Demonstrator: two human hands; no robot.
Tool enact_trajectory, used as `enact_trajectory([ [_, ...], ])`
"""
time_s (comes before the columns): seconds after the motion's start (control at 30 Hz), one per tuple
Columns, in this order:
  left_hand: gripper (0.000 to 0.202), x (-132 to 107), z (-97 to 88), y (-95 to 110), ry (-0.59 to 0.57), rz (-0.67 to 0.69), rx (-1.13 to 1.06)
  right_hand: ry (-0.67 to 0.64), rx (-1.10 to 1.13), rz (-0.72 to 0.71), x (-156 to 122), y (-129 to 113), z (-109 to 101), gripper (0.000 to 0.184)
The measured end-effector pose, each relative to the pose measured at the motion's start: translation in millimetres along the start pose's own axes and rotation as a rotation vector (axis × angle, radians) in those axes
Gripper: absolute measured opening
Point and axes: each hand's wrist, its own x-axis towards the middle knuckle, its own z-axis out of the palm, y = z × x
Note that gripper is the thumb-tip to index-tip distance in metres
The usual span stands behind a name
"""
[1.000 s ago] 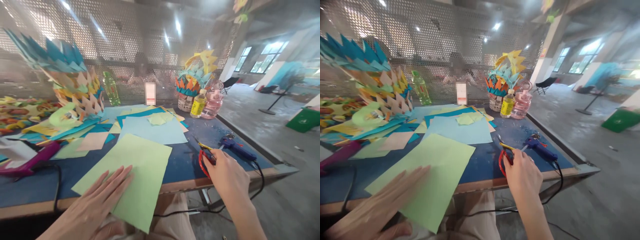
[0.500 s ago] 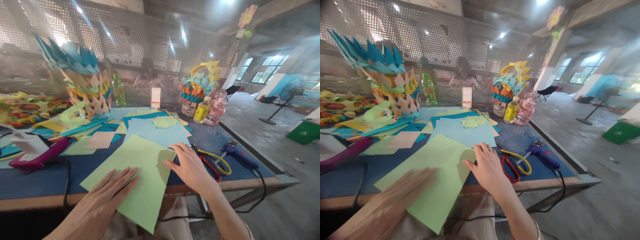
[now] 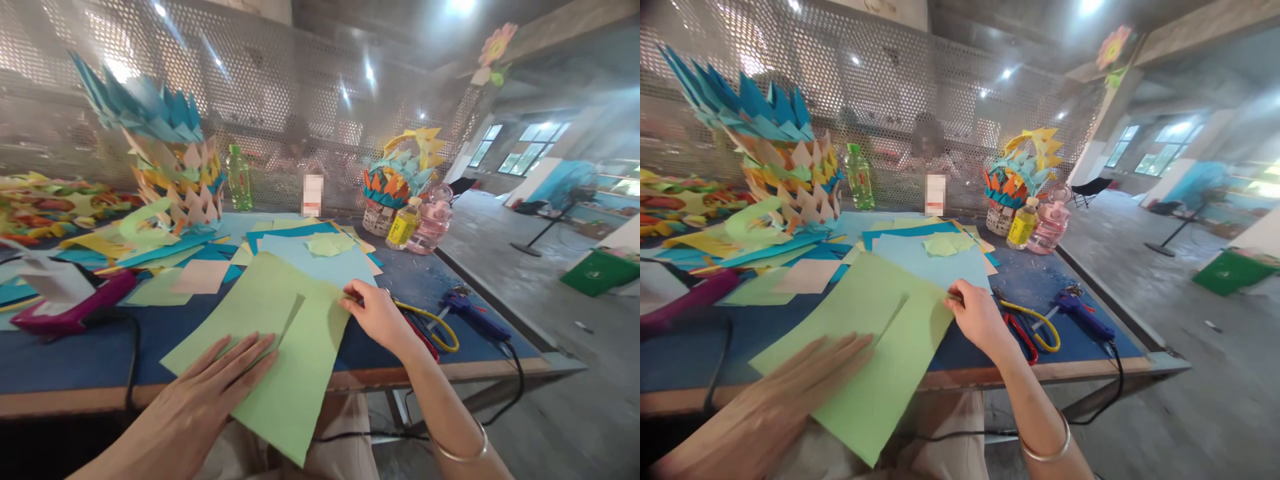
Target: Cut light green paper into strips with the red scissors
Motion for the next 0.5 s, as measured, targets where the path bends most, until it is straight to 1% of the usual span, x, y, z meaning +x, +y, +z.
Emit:
enact_trajectory([
  [0.1,0.079,2.5,0.0,2.2,0.032,-0.026,0.041,0.138,0.103,0.008,0.3,5.3,-9.5,0.008],
  [0.2,0.075,4.7,-1.9,3.5,0.041,-0.034,0.047,0.227,0.172,0.023,1.9,11.9,-20.6,0.011],
  [0.3,0.070,5.7,-3.9,-3.3,0.004,-0.019,-0.006,0.272,0.255,0.056,2.4,16.8,-29.0,0.013],
  [0.43,0.083,7.9,-5.0,-22.4,-0.104,-0.004,-0.107,0.295,0.404,0.100,2.6,18.5,-31.3,0.018],
  [0.5,0.080,10.7,-7.1,-30.5,-0.143,-0.018,-0.154,0.285,0.467,0.114,3.5,18.1,-29.8,0.020],
])
